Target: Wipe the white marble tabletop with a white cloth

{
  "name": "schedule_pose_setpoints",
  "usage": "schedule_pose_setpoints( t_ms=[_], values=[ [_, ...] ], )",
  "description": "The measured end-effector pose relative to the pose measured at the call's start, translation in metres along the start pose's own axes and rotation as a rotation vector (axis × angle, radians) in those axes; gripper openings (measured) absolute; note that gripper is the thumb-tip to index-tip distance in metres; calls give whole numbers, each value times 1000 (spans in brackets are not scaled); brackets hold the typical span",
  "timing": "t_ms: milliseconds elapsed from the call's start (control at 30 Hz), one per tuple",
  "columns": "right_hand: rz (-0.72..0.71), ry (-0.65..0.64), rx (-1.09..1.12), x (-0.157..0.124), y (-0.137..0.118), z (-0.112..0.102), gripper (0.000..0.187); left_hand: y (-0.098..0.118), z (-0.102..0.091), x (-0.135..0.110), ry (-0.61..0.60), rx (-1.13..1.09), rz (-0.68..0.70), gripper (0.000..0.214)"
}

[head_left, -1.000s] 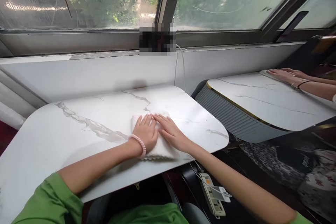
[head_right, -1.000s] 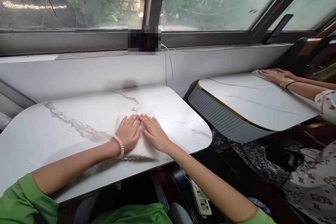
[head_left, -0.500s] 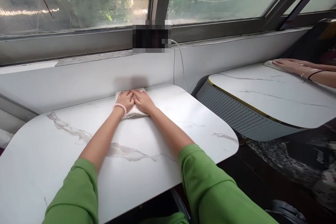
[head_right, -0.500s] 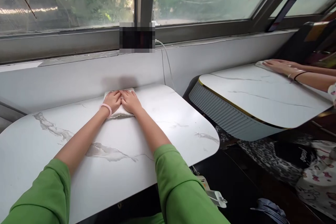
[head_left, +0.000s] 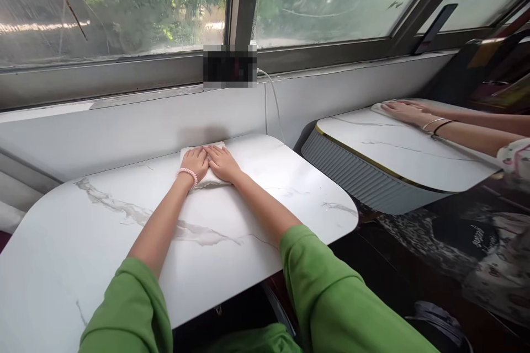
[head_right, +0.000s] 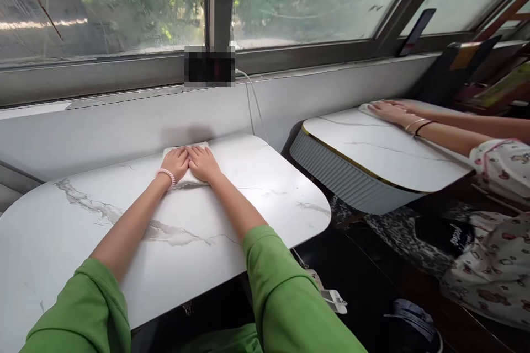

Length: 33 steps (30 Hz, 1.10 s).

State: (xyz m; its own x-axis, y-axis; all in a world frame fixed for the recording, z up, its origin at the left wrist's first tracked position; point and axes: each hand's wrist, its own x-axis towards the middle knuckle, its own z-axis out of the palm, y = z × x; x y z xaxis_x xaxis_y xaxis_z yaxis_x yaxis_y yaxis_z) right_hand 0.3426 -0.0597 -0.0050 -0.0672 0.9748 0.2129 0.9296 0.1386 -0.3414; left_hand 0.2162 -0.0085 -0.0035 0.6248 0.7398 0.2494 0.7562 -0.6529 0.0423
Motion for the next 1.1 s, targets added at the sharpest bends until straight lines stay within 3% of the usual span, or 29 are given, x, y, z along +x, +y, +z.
schedule_pose_setpoints(
  t_ms=[200,333,500,633,733,833,967,1100],
  values=[
    [-54,-13,-54,-40,-21,-3,55,18,-9,-48,9,50,-3,45],
    [-91,-15,-94,-95,-50,-4,56,33,-20,-107,-17,60,63,50],
    [-200,-2,-81,-169,-86,-2,61,54,-37,-189,38,52,142,52],
    [-260,-24,-54,-191,-102,-4,64,61,-47,-224,57,64,137,52],
    [-266,-55,-42,-185,-107,-3,64,53,-50,-224,37,65,108,52],
    [-239,-55,-32,-161,-111,4,61,34,-50,-208,-18,45,53,51],
    [-170,-25,-35,-102,-117,21,59,-10,-47,-165,-137,20,-62,50],
    [-167,-30,-31,-29,-117,39,59,-59,-39,-116,-132,44,-121,48]
  ],
)
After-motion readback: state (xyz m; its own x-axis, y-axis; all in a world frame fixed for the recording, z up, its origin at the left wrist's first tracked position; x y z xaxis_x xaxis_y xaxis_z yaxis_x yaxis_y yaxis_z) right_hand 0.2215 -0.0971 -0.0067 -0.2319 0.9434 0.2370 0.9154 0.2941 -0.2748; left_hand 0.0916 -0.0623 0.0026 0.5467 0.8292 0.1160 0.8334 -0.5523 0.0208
